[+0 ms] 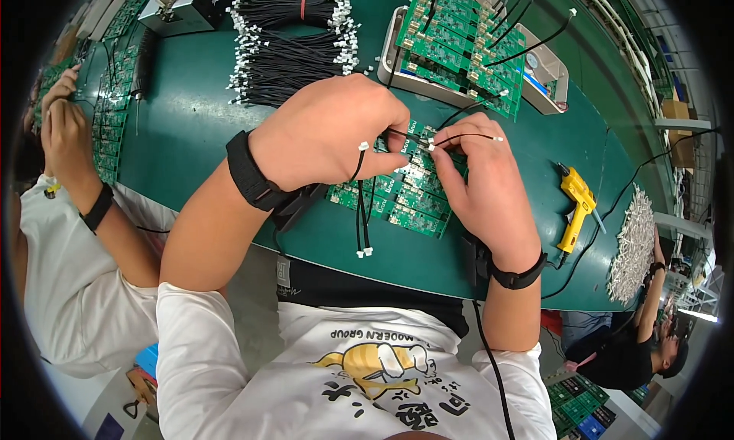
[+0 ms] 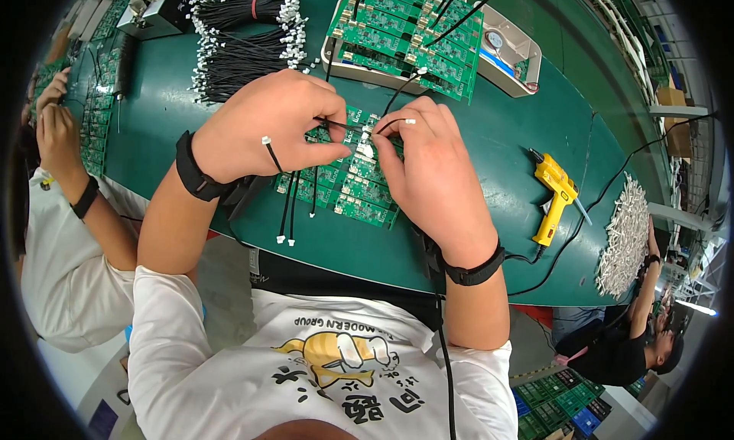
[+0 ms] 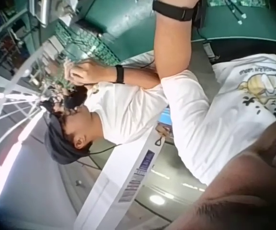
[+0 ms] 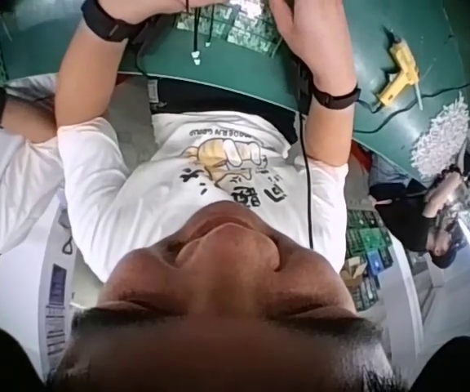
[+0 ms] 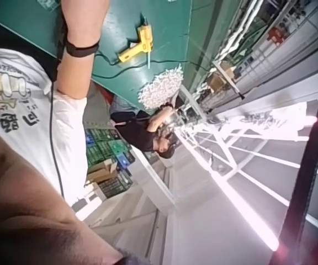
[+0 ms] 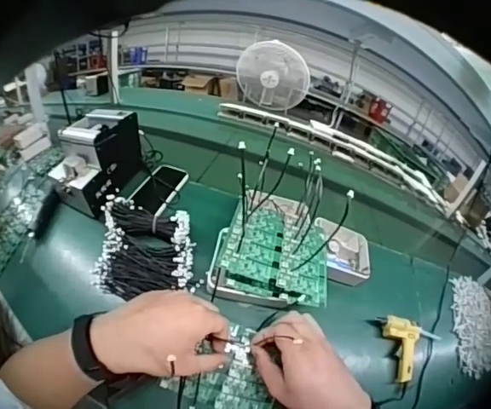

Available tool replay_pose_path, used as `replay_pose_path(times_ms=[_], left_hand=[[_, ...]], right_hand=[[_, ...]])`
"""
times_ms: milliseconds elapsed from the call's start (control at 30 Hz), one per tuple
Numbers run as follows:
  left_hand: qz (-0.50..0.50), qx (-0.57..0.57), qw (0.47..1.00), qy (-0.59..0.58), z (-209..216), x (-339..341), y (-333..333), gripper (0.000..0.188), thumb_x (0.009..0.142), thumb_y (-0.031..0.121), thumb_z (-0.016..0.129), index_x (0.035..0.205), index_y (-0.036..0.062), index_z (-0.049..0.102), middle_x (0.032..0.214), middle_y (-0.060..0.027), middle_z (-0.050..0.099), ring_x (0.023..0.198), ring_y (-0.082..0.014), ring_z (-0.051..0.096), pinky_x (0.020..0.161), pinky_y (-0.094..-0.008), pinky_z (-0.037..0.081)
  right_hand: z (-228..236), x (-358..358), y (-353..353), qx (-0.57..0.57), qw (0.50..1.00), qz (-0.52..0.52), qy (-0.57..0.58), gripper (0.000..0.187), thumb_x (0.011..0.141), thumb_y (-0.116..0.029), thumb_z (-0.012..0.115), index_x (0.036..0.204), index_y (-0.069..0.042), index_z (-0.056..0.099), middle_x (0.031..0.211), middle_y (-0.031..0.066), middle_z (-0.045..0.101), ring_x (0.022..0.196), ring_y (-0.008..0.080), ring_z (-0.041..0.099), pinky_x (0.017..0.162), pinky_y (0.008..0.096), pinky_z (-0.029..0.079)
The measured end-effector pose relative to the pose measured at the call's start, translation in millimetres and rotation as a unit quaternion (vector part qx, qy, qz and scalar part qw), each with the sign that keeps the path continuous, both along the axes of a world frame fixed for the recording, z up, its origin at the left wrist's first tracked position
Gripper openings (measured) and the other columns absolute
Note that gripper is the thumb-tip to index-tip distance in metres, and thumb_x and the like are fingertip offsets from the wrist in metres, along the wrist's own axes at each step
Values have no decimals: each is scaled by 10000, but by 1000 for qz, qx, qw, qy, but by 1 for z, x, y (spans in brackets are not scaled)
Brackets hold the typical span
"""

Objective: The person connects wires to circuit boards, stacks the boards, and then uses a glue gun to secure batteries inside plastic housings.

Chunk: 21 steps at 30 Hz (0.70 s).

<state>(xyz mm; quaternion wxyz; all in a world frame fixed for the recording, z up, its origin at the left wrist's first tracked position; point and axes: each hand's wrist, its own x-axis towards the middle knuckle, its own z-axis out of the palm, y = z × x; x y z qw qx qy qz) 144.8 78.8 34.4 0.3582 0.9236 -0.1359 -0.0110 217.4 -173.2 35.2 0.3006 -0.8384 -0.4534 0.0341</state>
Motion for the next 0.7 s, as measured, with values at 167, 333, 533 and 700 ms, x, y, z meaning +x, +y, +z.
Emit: replay_pose_path(times_ms=[167, 333, 533, 700], left_hand=[[3, -4, 1000, -8, 0, -2, 0, 247, 853, 236, 887, 903, 20, 779, 881, -137, 767, 808, -345, 752, 735, -443, 599], [6, 5, 1000, -21, -1, -2, -2, 250, 852, 236, 884, 901, 15, 778, 884, -142, 766, 820, -358, 753, 741, -454, 601], [6, 7, 1000, -18, -4, -3, -2, 254, 860, 256, 895, 906, 33, 784, 900, -135, 776, 878, -381, 761, 776, -482, 607], [10, 1, 999, -34, -4, -3, -3, 278, 860, 266, 886, 900, 14, 775, 887, -145, 767, 846, -379, 758, 748, -473, 600]], right_hand=[[3, 0, 0, 4, 1000, -2, 6, 125, 926, 17, 828, 1028, 37, 758, 1088, 153, 740, 1051, 344, 707, 948, 417, 573], [-1, 2, 0, 13, 1000, -10, 13, 112, 929, 13, 828, 1008, 44, 754, 1064, 132, 743, 1010, 296, 714, 892, 379, 579], [-1, -1, 2, 13, 987, -75, 140, 104, 957, -2, 825, 1009, 44, 748, 1032, 99, 729, 936, 201, 706, 826, 317, 567], [-3, -1, 3, 25, 988, -75, 135, 107, 961, -6, 830, 996, 40, 740, 1000, 93, 712, 896, 190, 692, 825, 306, 558]])
